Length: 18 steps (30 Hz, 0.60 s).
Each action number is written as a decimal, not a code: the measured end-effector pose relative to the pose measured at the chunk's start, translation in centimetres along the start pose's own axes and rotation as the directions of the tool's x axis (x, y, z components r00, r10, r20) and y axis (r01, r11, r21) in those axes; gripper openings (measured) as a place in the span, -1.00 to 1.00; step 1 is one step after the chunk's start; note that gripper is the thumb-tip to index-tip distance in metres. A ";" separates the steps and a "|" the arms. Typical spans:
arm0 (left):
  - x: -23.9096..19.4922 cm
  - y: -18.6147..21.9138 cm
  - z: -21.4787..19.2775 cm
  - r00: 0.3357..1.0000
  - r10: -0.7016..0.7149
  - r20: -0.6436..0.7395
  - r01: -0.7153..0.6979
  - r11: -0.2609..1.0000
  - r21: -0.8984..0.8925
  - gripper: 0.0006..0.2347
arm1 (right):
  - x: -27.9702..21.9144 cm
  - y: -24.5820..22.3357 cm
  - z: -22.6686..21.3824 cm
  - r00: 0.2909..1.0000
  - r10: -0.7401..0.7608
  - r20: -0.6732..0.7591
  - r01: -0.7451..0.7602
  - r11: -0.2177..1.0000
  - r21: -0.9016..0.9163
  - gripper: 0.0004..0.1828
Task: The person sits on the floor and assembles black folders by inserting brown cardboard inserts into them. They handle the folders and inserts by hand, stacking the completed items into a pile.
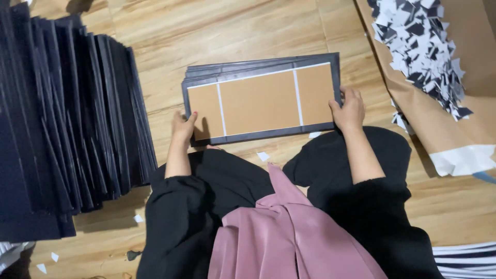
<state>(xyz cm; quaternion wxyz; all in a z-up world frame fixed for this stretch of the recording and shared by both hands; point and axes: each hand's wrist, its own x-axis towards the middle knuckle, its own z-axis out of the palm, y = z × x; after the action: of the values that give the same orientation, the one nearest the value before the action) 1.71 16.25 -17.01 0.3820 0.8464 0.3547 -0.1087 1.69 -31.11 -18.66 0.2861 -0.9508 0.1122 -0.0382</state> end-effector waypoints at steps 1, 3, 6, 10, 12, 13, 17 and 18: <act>-0.1 0.3 0.6 1.000 0.023 0.014 -0.024 0.999 0.037 -0.38 | 0.0 0.1 0.0 1.000 -0.005 -0.009 0.005 1.000 0.020 -0.51; -0.2 0.2 1.3 0.999 0.039 0.026 -0.040 0.997 0.068 -0.45 | -0.3 -0.3 -0.4 1.000 -0.017 -0.013 0.017 0.999 0.038 -0.50; 0.9 -1.0 1.5 0.998 0.018 -0.055 -0.008 0.986 0.166 -0.38 | -0.7 -1.0 -1.2 0.999 0.052 0.012 -0.054 0.987 0.152 -0.56; -1.9 1.4 -0.6 0.997 -0.027 -0.077 0.038 0.989 0.141 -0.44 | -0.5 0.8 -0.8 0.975 0.215 0.058 -0.222 0.957 0.187 -0.65; -3.9 3.1 -1.6 0.997 -0.042 -0.069 0.049 0.993 0.104 -0.50 | -0.5 1.5 -0.4 0.963 0.260 0.065 -0.268 0.949 0.166 -0.63; -3.9 3.1 -1.5 0.995 -0.053 -0.079 0.061 0.993 0.105 -0.51 | -0.6 1.5 -0.2 0.961 0.267 0.070 -0.275 0.945 0.178 -0.63; -1.4 0.7 0.5 0.994 -0.094 -0.061 0.102 0.986 0.135 -0.47 | -1.3 -1.7 -1.6 0.953 0.270 0.137 -0.281 0.957 0.067 -0.49; -0.9 0.4 0.7 0.994 -0.093 -0.059 0.100 0.986 0.136 -0.47 | -1.2 -1.9 -1.8 0.953 0.272 0.136 -0.283 0.957 0.066 -0.49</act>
<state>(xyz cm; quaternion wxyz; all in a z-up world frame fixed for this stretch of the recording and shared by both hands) 1.35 15.07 -16.87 0.3073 0.8552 0.3968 -0.1294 0.62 -30.26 -16.10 0.3353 -0.9131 0.2247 0.0575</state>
